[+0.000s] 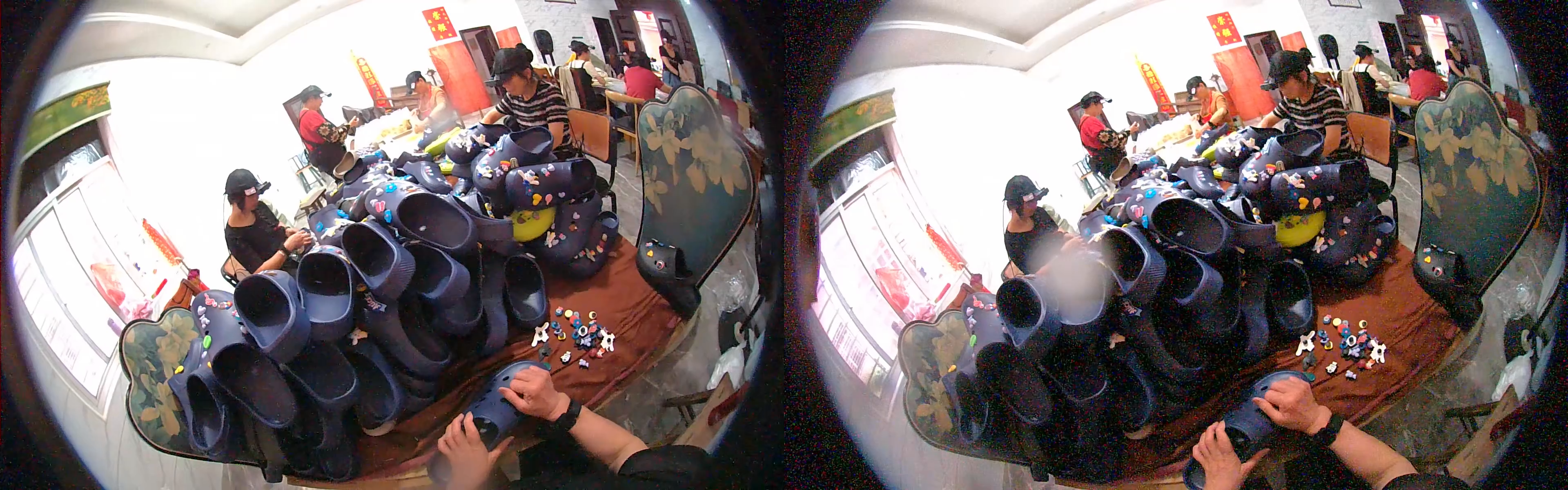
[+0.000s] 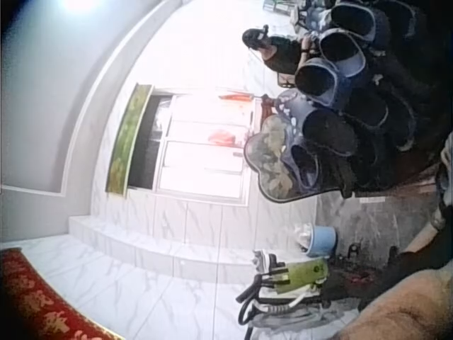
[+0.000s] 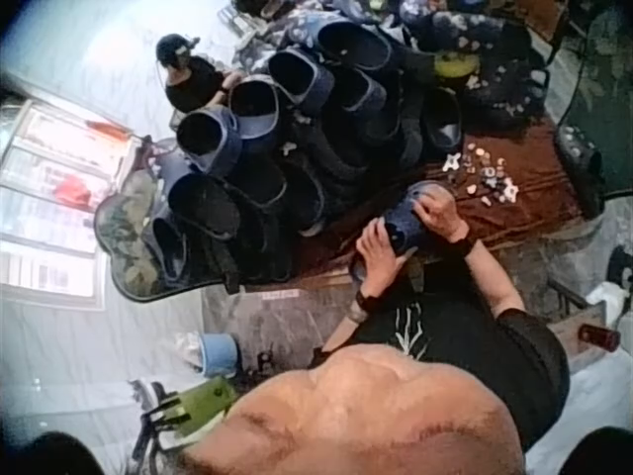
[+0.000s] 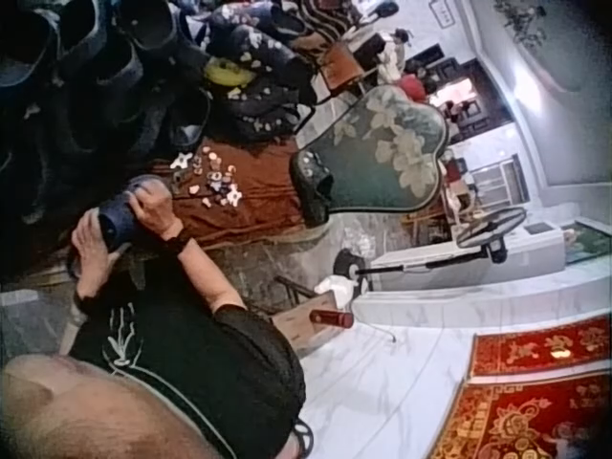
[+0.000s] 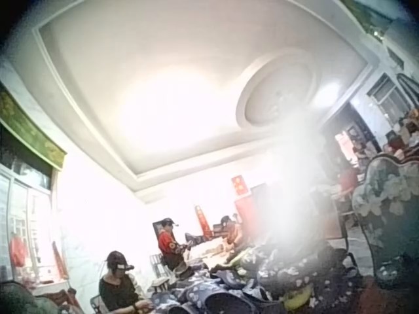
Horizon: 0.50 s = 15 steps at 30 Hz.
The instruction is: Decorating rubber clogs with various charms.
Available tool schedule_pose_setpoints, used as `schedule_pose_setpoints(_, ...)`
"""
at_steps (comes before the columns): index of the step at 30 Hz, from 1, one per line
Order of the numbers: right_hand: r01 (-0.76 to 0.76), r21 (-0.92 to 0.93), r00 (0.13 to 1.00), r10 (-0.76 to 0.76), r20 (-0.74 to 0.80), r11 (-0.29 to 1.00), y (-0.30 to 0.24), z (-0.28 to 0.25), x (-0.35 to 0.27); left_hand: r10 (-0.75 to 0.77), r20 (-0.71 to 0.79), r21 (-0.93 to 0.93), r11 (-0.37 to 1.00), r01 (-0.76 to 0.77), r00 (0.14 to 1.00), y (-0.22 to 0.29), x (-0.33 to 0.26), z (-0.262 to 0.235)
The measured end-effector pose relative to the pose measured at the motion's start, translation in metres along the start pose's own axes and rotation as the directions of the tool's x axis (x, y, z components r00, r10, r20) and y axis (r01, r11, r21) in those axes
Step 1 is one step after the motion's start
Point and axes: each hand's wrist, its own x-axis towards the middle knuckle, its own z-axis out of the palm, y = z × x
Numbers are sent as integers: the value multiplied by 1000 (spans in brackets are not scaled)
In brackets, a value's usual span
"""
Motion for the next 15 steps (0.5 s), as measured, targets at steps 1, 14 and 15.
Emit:
schedule_pose_setpoints(1,-1,3,1000,1,21,1000,2,2,1,23,-57,59,998,-20,998,-4,-1,5)
schedule_pose_setpoints(14,65,65,998,-64,-14,996,9,3,-1,-23,42,-65,998,26,999,7,-4,-7)
schedule_pose_setpoints(15,69,68,998,-68,-12,995,8,3,-2,-25,49,-65,997,28,999,7,-4,-8)
